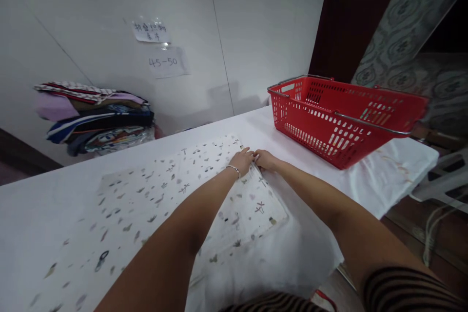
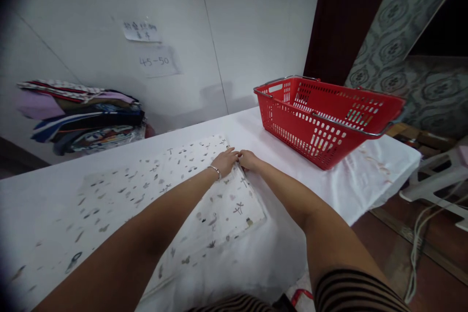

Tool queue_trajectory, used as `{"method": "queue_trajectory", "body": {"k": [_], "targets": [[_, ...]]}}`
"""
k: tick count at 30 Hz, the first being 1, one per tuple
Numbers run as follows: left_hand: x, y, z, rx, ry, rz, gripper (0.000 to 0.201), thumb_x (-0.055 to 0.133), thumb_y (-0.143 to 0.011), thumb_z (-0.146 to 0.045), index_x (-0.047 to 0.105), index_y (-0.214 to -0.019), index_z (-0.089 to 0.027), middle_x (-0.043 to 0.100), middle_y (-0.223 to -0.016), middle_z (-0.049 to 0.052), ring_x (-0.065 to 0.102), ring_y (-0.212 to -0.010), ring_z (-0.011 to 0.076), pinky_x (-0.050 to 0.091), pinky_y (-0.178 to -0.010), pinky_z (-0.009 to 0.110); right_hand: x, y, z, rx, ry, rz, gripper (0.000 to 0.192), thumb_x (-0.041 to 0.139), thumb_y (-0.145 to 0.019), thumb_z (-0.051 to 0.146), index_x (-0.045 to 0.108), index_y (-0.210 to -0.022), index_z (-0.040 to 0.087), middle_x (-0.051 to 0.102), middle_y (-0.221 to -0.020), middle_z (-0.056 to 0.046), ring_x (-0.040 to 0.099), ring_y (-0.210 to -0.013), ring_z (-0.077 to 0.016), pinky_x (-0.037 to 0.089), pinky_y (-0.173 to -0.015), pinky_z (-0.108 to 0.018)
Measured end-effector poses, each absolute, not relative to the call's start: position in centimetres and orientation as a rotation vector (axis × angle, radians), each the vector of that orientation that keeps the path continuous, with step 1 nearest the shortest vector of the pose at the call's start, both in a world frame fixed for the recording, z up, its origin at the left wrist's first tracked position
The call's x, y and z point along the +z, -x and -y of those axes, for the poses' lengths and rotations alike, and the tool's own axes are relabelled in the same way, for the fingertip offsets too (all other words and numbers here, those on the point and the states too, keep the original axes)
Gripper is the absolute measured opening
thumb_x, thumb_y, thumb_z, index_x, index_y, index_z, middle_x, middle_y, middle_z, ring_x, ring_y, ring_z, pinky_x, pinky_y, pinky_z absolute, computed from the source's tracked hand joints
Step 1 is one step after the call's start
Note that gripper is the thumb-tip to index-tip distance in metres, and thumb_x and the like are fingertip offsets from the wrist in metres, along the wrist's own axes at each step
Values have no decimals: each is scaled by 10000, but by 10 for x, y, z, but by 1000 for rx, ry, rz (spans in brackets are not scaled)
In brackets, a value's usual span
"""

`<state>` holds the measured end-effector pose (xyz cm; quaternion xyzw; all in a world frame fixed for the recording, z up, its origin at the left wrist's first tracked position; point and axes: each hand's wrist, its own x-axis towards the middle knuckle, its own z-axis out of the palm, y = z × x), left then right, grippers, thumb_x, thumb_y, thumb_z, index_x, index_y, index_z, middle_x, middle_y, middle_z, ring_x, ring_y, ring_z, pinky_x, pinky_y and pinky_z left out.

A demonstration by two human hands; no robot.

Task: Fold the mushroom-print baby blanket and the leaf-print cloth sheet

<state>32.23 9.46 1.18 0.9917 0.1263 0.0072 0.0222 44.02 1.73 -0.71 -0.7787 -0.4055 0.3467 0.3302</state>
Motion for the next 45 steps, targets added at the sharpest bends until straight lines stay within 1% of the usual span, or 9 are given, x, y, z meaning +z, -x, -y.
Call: {"method": "queue_trajectory", "body": {"k": [6,14,21,27,31,34,36,40,45], "targets": [[2,-297,-84,246,-2886,-651,454,420,-800,-139,477,-1250,-163,439,-1362,67,340,-1278,181,271,-1093,324,0,-437,-9,861,2086,1183,441,609,-688,103,532,-1116,170,615,-657,30,461,-435,-65,356,-415,-158],[-7,-238,-62,254,-2823,-709,417,444,-814,-230,499,-1223,-175,444,-1362,67,359,-1272,183,278,-1088,326,10,-426,6,934,2093,1322,541,606,-645,68,519,-1167,180,552,-541,65,483,-440,-83,373,-433,-162],[-15,-237,-34,61,-2895,-589,469,293,-899,-400,365,-1345,-271,291,-1465,23,214,-1353,207,197,-1092,468,5,-424,30,968,1964,1029,518,541,-712,63,448,-1211,166,520,-540,74,465,-401,-76,401,-417,-168],[-7,-243,-30,40,-2867,-619,479,313,-890,-413,359,-1345,-271,273,-1472,26,197,-1358,214,182,-1088,483,-4,-427,37,990,1944,1000,500,548,-725,68,466,-1204,184,544,-587,71,481,-426,-55,414,-448,-142],[-5,-253,-21,26,-2853,-558,535,305,-887,-440,285,-1384,-242,274,-1471,35,195,-1360,217,171,-1092,484,-1,-427,42,1038,1906,1050,608,560,-714,82,393,-1291,180,548,-598,73,460,-405,-57,396,-429,-153],[-5,-256,-15,-19,-2839,-572,534,315,-885,-431,283,-1382,-238,287,-1466,44,197,-1361,209,158,-1099,469,5,-424,46,1056,1933,1135,666,557,-690,51,370,-1316,179,535,-581,76,458,-419,-63,389,-426,-151],[-5,-257,-13,-14,-2837,-595,530,315,-887,-423,284,-1380,-233,282,-1468,46,189,-1364,208,158,-1100,461,9,-421,47,1037,1969,1170,648,552,-674,29,405,-1287,176,518,-557,78,460,-428,-69,391,-430,-151],[-3,-255,-9,-20,-2833,-639,539,310,-888,-425,275,-1386,-222,261,-1476,46,177,-1367,211,166,-1097,464,11,-418,51,1030,1892,1106,477,532,-685,37,496,-1140,174,485,-530,80,462,-421,-76,393,-422,-162],[-2,-252,-5,-33,-2855,-622,533,295,-890,-425,280,-1386,-229,272,-1472,44,186,-1363,208,164,-1097,468,2,-419,60,1116,1769,930,392,517,-682,19,501,-1039,180,450,-507,97,433,-395,-60,385,-415,-154]]}}
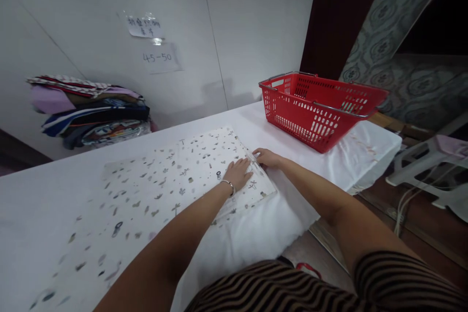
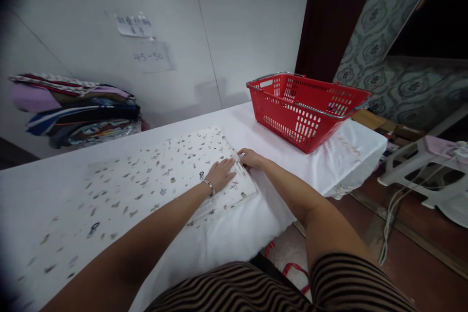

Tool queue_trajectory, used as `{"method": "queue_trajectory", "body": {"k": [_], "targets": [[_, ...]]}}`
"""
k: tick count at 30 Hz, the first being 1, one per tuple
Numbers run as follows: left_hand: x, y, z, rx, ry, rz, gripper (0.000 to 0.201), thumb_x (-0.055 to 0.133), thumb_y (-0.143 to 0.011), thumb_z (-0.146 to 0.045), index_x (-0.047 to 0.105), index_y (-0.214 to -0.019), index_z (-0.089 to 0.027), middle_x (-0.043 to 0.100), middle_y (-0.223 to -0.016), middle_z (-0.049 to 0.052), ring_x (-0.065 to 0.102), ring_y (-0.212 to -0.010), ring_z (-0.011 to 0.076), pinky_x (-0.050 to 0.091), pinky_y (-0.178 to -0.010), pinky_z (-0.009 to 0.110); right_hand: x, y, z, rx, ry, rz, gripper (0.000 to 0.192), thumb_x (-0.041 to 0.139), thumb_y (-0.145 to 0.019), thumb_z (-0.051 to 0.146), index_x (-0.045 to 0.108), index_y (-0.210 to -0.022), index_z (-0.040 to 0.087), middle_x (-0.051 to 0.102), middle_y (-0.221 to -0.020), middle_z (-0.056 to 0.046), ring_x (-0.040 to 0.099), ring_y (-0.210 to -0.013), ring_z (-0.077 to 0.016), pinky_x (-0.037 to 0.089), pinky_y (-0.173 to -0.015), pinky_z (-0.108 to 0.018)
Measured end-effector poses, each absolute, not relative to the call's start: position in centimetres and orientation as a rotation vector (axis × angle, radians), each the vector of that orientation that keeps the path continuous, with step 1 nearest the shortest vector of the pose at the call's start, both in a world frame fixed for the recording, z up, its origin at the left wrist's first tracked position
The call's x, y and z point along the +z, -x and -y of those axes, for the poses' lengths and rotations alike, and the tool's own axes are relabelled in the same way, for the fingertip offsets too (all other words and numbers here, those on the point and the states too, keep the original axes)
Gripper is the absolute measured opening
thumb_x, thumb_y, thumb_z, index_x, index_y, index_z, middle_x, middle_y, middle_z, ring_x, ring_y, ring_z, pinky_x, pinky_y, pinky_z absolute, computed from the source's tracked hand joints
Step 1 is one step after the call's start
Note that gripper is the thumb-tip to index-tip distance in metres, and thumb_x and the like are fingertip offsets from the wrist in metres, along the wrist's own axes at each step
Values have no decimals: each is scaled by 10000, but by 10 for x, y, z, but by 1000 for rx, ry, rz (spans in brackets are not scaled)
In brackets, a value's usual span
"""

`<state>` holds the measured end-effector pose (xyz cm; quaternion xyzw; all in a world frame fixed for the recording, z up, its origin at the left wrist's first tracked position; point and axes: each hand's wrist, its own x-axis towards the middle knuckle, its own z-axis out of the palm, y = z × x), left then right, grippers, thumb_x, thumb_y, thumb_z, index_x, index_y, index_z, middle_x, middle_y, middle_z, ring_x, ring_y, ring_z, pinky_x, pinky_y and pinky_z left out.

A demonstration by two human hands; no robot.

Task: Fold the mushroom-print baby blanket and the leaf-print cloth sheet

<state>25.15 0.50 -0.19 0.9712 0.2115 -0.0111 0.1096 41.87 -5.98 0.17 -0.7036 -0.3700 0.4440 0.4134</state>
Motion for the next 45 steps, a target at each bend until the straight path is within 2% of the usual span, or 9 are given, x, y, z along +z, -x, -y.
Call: {"method": "queue_trajectory", "body": {"k": [4,8,15,19,24,32,40,45], "targets": [[-4,-250,-1,-17,-2849,-634,543,313,-885,-419,281,-1386,-212,248,-1480,48,173,-1367,210,161,-1097,475,-1,-420,65,1155,1689,910,414,562,-667,39,496,-1052,177,495,-546,88,448,-410,-57,384,-419,-153],[-9,-252,4,4,-2830,-617,551,316,-883,-414,269,-1390,-204,238,-1483,49,172,-1368,212,132,-1104,489,4,-419,69,1224,1676,970,529,592,-642,52,475,-1144,175,529,-564,78,469,-433,-67,383,-424,-159],[-11,-252,5,1,-2822,-623,548,327,-880,-404,267,-1392,-217,237,-1484,40,176,-1367,220,132,-1102,494,14,-412,77,1207,1845,1085,692,618,-652,75,392,-1289,220,477,-506,98,448,-428,-71,347,-410,-157],[-8,-251,6,-23,-2832,-619,547,291,-893,-422,263,-1394,-205,236,-1484,42,160,-1371,208,122,-1107,483,12,-416,86,1193,1870,986,654,577,-679,79,375,-1287,212,488,-535,91,428,-396,-62,370,-410,-170],[-2,-250,10,-28,-2826,-627,548,309,-890,-415,261,-1393,-203,232,-1486,49,156,-1372,212,133,-1104,488,7,-419,93,1220,1803,946,647,576,-669,66,386,-1273,199,506,-587,82,469,-443,-65,405,-453,-174],[-9,-242,37,49,-2901,-487,534,322,-888,-416,286,-1383,-220,277,-1469,42,204,-1358,216,168,-1094,492,7,-416,97,1179,1795,970,654,561,-651,44,411,-1268,198,513,-597,85,399,-420,-46,302,-411,-156],[-7,-242,37,-12,-2851,-488,553,316,-881,-425,273,-1391,-215,255,-1477,48,184,-1364,220,158,-1093,498,22,-406,106,1157,1942,1022,747,589,-670,78,326,-1361,183,553,-637,52,472,-500,-79,374,-457,-170],[-5,-243,37,-51,-2857,-496,558,310,-881,-433,260,-1394,-219,239,-1484,41,169,-1368,222,155,-1094,498,31,-399,112,1140,2074,1063,729,588,-675,49,359,-1350,201,546,-631,45,490,-519,-89,408,-476,-180]]}}
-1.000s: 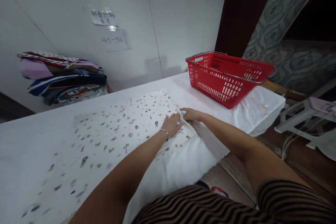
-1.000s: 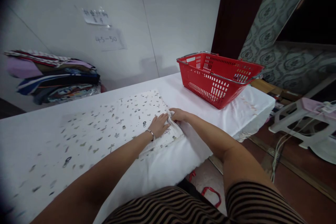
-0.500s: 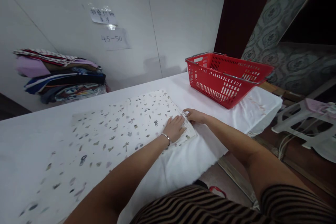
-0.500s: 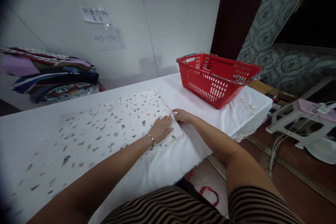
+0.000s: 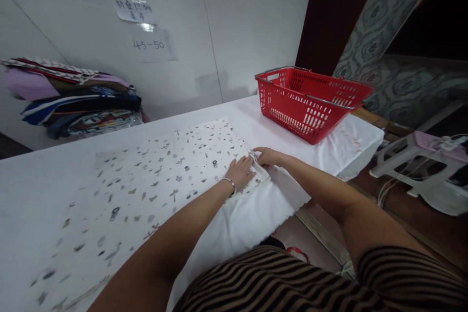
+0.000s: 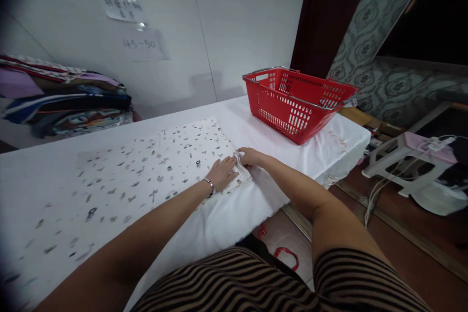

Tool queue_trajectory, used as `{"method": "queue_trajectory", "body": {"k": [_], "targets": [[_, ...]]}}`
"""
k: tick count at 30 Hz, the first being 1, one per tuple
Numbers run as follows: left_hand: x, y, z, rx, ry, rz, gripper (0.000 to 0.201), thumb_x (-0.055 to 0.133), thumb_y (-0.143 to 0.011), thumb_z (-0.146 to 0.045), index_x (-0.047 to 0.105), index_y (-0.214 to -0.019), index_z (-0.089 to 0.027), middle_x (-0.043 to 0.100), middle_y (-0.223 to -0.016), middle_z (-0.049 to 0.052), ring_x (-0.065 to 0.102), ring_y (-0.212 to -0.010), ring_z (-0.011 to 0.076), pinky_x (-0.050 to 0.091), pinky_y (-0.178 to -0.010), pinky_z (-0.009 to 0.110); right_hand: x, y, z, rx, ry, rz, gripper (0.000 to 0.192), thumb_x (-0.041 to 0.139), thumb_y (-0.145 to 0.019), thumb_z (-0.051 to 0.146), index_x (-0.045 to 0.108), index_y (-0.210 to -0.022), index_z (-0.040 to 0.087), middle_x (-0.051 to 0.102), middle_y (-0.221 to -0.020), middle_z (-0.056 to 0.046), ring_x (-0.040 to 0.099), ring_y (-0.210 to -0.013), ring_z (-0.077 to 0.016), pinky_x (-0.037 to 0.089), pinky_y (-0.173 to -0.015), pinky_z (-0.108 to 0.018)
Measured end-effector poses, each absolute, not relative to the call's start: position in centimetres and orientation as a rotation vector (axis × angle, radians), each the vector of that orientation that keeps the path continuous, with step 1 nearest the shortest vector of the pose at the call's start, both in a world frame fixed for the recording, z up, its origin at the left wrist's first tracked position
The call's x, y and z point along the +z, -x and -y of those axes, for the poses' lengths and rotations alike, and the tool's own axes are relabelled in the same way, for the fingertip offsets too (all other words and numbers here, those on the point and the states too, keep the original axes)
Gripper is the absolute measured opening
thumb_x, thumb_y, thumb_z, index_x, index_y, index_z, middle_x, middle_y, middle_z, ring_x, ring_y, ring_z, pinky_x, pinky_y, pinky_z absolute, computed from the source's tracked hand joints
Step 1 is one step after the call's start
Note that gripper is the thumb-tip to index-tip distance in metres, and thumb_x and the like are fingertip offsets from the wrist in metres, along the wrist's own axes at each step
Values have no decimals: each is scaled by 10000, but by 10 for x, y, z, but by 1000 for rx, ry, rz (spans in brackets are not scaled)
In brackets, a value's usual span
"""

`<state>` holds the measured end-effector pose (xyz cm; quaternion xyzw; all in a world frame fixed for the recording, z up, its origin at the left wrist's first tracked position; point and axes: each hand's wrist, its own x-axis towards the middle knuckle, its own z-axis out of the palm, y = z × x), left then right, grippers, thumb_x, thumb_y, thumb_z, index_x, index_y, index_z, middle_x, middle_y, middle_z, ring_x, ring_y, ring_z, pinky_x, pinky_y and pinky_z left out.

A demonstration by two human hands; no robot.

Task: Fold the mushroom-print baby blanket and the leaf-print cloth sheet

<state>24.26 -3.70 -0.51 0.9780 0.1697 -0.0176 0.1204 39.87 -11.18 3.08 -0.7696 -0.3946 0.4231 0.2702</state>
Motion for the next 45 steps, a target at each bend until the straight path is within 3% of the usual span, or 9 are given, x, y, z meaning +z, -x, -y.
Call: {"method": "queue_trajectory", "body": {"k": [7,13,17,24,27,31,37,45], "targets": [[-4,-242,38,9,-2864,-487,505,344,-881,-396,319,-1360,-240,255,-1479,38,195,-1360,226,168,-1087,501,18,-405,129,1131,1968,1026,633,548,-664,47,426,-1276,148,553,-600,39,473,-464,-87,394,-448,-183],[4,-232,63,188,-2907,-356,472,388,-870,-446,431,-1284,-222,395,-1404,59,311,-1301,227,266,-1061,421,22,-403,133,1038,1988,1076,523,592,-664,89,502,-1172,174,531,-561,63,416,-409,-60,337,-405,-165],[-3,-227,74,126,-2917,-308,468,377,-877,-444,430,-1284,-218,361,-1425,59,309,-1301,227,256,-1064,428,31,-399,135,1031,2081,1037,508,629,-656,100,517,-1148,148,574,-595,33,458,-412,-72,367,-412,-178],[-3,-226,77,254,-2896,-359,434,452,-842,-465,505,-1202,-230,450,-1331,68,374,-1224,232,300,-1013,404,34,-389,146,1062,2073,1080,686,551,-684,45,369,-1337,149,601,-623,23,477,-422,-87,371,-418,-187],[2,-227,80,308,-2914,-400,381,476,-824,-482,576,-1095,-234,542,-1141,67,449,-1087,233,362,-910,381,34,-387,151,1070,2102,1115,673,555,-676,49,392,-1322,146,597,-601,26,460,-414,-85,353,-413,-187],[4,-229,82,282,-2959,-444,371,494,-808,-504,607,-1040,-237,554,-974,68,471,-988,240,373,-836,379,30,-391,154,1084,2048,1120,636,563,-666,53,429,-1278,161,585,-608,32,453,-409,-78,338,-403,-184],[7,-230,84,205,-2977,-441,304,434,-861,-421,603,-1024,-228,553,-982,76,477,-976,234,370,-806,373,19,-400,157,1132,1966,1008,552,579,-654,71,487,-1188,175,603,-642,29,494,-470,-86,384,-441,-180],[7,-228,89,241,-3008,-421,314,473,-835,-436,578,-999,-190,556,-968,82,477,-955,247,382,-785,389,23,-392,172,1173,1952,1054,672,558,-670,74,394,-1315,170,617,-651,27,533,-516,-94,387,-443,-170]]}}
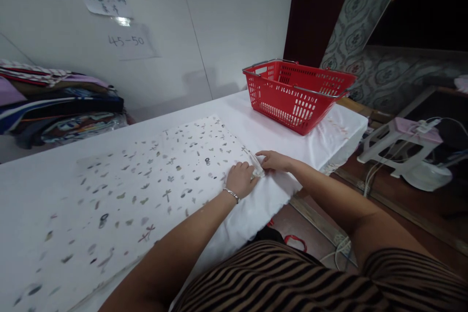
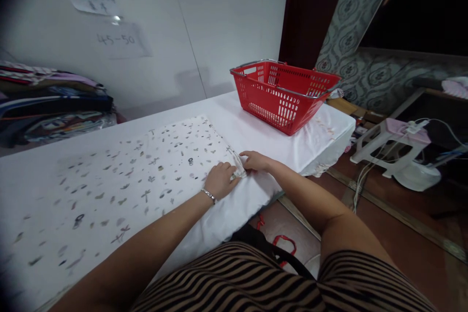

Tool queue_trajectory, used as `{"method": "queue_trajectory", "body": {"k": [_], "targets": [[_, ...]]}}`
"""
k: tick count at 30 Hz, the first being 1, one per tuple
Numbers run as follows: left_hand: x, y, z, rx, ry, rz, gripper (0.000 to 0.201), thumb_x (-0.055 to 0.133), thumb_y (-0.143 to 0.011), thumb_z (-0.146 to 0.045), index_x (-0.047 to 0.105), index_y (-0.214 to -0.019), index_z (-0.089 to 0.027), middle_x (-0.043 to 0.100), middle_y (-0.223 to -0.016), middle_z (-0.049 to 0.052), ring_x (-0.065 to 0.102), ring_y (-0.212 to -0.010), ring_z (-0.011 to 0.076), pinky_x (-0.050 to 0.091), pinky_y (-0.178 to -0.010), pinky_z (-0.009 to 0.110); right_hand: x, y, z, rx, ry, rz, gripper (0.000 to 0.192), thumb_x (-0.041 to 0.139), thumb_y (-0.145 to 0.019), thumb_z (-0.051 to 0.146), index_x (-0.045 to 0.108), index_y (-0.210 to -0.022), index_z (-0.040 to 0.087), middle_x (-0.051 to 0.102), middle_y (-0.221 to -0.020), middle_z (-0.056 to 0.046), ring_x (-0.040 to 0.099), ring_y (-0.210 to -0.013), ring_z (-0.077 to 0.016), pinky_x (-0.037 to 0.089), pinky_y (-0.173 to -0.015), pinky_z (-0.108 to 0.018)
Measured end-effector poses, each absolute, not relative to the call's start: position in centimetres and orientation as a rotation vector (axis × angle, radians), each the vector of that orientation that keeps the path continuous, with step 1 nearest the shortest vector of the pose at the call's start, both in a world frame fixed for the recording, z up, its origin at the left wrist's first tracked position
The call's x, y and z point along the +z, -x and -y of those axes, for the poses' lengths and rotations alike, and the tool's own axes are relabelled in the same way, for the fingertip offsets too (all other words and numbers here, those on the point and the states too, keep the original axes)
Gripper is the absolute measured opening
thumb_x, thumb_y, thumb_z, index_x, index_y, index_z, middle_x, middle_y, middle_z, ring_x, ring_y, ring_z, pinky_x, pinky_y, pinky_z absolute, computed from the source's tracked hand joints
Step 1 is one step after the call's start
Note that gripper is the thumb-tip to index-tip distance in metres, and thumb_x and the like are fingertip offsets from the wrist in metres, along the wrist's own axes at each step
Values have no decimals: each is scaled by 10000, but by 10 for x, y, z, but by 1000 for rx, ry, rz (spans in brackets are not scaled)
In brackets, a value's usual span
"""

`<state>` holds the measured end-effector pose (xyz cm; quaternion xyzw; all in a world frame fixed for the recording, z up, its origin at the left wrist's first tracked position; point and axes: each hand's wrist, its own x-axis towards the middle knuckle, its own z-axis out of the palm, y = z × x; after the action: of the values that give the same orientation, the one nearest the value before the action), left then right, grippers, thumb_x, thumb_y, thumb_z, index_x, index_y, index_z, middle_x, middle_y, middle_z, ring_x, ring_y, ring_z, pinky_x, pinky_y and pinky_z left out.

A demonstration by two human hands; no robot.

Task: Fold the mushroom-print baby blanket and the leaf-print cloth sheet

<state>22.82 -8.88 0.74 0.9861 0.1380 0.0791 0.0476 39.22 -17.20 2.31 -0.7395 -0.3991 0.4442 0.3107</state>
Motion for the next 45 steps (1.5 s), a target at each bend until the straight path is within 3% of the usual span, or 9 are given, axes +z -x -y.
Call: {"method": "queue_trajectory", "body": {"k": [12,20,28,33,37,45], "targets": [[1,-227,90,267,-3020,-407,269,372,-900,-330,600,-893,-189,557,-960,83,472,-967,227,388,-781,380,6,-390,184,1104,1879,964,610,503,-642,36,439,-1234,168,581,-594,58,517,-494,-77,341,-411,-143],[4,-225,95,318,-3013,-386,195,466,-852,-321,551,-963,-186,535,-1000,82,466,-975,235,380,-784,379,4,-383,188,1021,1875,886,536,521,-666,60,463,-1188,171,573,-606,57,485,-459,-63,308,-386,-138],[1,-234,92,260,-2987,-393,163,432,-863,-273,565,-893,-183,563,-933,75,493,-933,218,380,-768,355,1,-379,199,1062,1796,928,581,510,-717,118,390,-1283,171,594,-633,36,529,-490,-81,337,-382,-144],[2,-234,92,257,-2952,-445,159,431,-870,-274,563,-859,-186,569,-910,56,501,-913,199,372,-749,334,-6,-374,205,1074,1755,941,672,538,-697,117,318,-1328,182,591,-596,63,477,-411,-63,331,-373,-147],[0,-233,91,312,-2952,-402,136,459,-861,-269,564,-836,-188,571,-891,44,502,-891,191,365,-727,325,-6,-371,204,1024,1783,896,607,521,-705,113,361,-1288,168,571,-540,77,433,-370,-50,307,-366,-144],[-8,-233,90,401,-3005,-250,124,462,-853,-230,577,-849,-182,571,-877,45,493,-871,187,365,-733,326,0,-368,207,1022,1713,803,580,529,-691,117,391,-1254,140,582,-558,62,473,-405,-67,331,-378,-159]]}}
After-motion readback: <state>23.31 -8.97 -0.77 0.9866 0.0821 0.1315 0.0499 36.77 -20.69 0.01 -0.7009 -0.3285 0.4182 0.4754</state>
